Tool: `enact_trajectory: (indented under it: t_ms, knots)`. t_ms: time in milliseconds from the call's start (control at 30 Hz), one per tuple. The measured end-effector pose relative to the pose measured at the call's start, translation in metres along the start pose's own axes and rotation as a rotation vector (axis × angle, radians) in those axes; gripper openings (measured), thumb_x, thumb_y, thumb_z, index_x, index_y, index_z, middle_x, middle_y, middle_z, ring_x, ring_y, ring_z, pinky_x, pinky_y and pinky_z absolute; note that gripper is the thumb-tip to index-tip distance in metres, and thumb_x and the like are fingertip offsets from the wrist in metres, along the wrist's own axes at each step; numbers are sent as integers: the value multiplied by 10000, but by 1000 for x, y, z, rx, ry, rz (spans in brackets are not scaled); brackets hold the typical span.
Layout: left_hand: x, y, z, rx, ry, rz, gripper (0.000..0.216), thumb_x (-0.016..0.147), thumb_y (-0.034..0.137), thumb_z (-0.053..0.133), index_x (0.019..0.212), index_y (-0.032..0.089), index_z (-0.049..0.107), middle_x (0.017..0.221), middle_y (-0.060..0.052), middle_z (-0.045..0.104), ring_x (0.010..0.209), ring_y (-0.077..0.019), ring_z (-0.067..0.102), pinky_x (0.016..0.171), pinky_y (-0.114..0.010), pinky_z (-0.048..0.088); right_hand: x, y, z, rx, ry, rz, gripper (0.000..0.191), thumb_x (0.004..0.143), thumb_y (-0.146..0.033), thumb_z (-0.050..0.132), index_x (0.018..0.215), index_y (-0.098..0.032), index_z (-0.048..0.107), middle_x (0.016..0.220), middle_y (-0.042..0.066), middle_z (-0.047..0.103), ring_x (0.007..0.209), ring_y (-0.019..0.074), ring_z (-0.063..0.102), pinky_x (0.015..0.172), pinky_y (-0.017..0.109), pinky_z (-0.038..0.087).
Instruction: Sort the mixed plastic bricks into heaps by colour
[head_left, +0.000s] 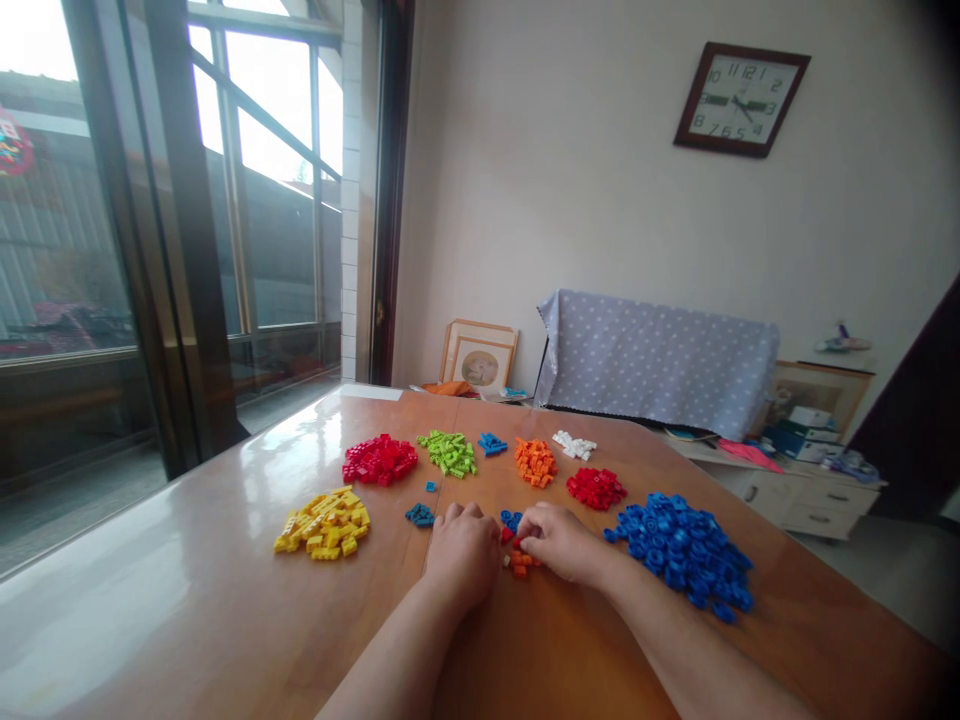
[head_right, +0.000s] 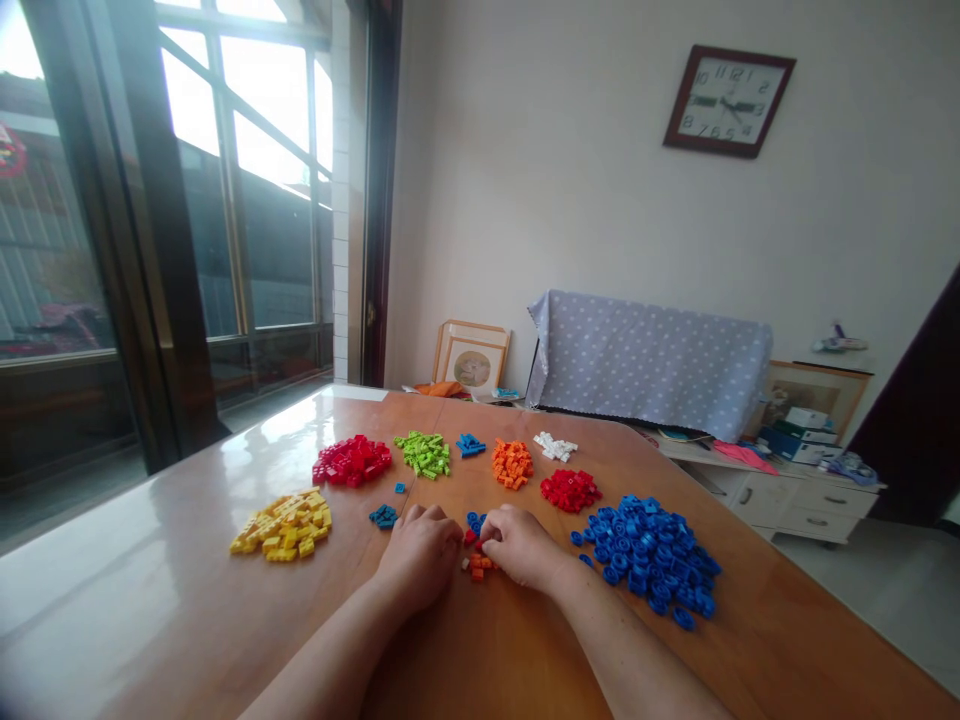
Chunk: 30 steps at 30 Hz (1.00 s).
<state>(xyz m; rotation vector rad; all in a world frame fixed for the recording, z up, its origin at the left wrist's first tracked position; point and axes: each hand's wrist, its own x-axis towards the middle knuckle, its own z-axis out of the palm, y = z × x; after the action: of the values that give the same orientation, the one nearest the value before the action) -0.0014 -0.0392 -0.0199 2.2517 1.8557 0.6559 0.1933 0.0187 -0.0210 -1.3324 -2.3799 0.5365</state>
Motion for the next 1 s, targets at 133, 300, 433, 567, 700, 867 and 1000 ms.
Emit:
enact_trajectory:
  t_ms: [133,300,433,567,700,867,1000]
  knots:
    - [-2,1,0,-4,-18,20,293,917,374,462,966,321,745,1046,-89,637,1015,-268,517,848,-394,366,-3,-1,1,21,48,3,75,753,-179,625,790,-187,689,831,17,640,751,136,580,661,222,400]
    - [-3,1,0,-15,-22,65,289,916,391,464,980,364,745,1075,-71,628,1021,-270,511,857,-400,361,-6,-4,0,83,36,-3,109,760,-167,601,840,-191,671,804,-1,647,735,132,578,621,206,387]
    - [-5,3,-2,-30,-45,73,290,924,411,459,997,389,739,1102,-57,626,1064,-274,497,867,-389,354,-7,-4,-1,110,9,-37,169,750,-148,589,888,-198,674,797,-14,635,725,122,563,616,198,384]
    - [-6,5,-2,-36,-59,104,279,918,389,468,1003,383,733,1110,-54,625,1089,-273,488,871,-379,352,-7,2,-2,94,-31,-57,214,752,-153,583,929,-217,686,760,-28,615,691,115,540,597,198,368]
    - [-4,3,0,-29,-13,91,288,900,323,471,1041,356,720,1100,-62,631,1082,-269,497,881,-382,361,-8,12,-4,49,0,17,159,740,-189,616,892,-208,661,770,-24,616,679,116,537,585,202,357]
    - [-1,2,1,-35,-11,10,285,877,297,493,1057,316,713,1101,-77,634,1104,-272,495,917,-383,367,-9,22,-7,-48,72,59,87,709,-210,661,786,-195,624,824,-10,628,734,124,534,631,211,351]
    - [0,0,0,-45,1,27,261,880,309,496,1023,298,714,1081,-76,635,1084,-264,501,916,-365,375,-9,23,-6,-39,51,60,118,710,-178,634,826,-201,635,784,-18,625,708,121,524,612,206,341]
